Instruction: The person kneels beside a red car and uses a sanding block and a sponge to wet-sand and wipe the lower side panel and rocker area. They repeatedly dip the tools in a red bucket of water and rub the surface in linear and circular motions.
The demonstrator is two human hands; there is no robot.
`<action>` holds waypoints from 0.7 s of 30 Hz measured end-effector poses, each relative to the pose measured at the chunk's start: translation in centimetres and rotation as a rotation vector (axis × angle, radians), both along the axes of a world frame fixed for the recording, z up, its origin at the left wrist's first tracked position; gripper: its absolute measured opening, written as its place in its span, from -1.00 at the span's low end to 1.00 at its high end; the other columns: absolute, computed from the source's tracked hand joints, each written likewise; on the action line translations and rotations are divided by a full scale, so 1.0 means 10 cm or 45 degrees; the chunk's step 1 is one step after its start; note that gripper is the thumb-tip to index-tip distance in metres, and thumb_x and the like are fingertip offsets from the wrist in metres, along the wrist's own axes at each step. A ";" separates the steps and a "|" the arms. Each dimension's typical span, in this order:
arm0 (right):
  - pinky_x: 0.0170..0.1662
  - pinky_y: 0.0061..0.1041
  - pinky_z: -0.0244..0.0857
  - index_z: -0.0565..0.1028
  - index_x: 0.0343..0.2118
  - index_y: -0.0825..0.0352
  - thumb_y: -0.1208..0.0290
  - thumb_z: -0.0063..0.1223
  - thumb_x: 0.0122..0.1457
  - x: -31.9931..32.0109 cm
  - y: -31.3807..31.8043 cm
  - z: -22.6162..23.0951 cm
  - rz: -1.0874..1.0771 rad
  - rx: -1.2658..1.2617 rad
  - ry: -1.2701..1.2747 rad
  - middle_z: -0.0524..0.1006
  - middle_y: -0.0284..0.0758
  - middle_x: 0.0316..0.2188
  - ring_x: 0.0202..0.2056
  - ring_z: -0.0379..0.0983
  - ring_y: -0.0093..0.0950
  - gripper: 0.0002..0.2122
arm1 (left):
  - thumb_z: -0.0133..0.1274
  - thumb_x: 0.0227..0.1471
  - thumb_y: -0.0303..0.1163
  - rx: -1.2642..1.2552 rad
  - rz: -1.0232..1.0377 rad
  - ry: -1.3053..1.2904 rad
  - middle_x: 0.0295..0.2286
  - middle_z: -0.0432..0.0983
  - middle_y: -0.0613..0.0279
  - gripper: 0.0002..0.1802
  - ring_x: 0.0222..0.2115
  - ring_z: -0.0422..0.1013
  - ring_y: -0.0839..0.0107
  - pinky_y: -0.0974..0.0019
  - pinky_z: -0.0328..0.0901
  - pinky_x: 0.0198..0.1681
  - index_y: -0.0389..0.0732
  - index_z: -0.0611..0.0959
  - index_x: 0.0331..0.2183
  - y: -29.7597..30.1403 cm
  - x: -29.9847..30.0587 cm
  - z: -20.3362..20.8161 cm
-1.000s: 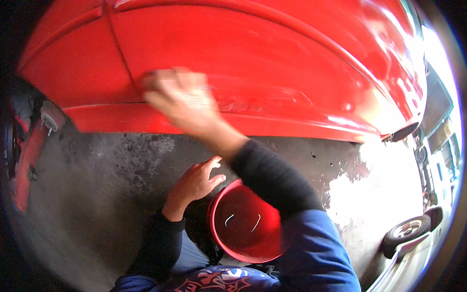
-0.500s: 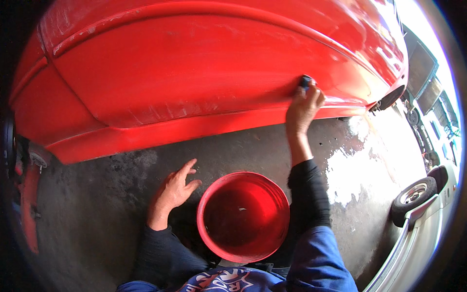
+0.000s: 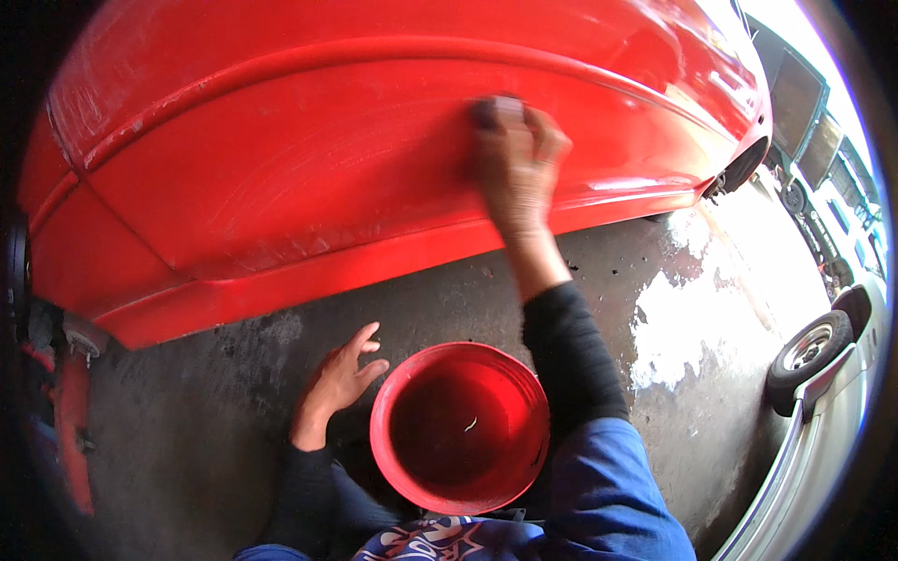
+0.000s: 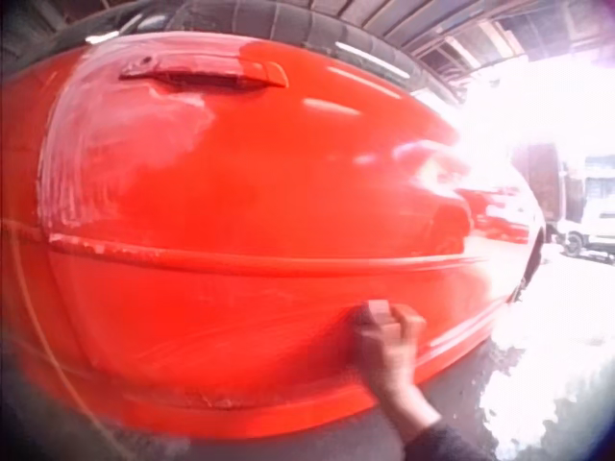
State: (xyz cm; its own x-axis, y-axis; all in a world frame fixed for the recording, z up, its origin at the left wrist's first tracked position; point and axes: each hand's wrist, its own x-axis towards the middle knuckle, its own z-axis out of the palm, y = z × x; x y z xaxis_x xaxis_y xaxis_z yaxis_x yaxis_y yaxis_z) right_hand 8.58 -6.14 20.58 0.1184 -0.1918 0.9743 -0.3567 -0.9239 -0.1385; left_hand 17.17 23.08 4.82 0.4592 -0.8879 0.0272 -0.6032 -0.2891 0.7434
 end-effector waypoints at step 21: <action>0.08 -0.18 0.14 0.38 0.00 0.37 0.53 0.03 0.21 -0.14 -0.17 -0.21 -0.024 0.304 -0.379 0.32 -0.11 -0.10 -0.02 0.24 -0.17 -0.71 | 0.24 0.03 -0.27 0.030 0.121 0.019 -0.06 0.55 -0.05 -0.21 0.00 0.44 -0.06 0.07 0.34 0.04 -0.05 0.29 0.25 0.08 0.03 0.05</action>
State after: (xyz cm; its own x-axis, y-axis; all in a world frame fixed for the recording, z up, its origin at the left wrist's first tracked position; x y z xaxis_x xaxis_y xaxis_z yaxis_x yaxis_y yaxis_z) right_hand 7.23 -7.87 18.44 -0.1686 -0.4167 0.8933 -0.2851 -0.8469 -0.4489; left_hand 17.52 23.84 5.32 0.5413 -0.8408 -0.0006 -0.5613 -0.3619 0.7443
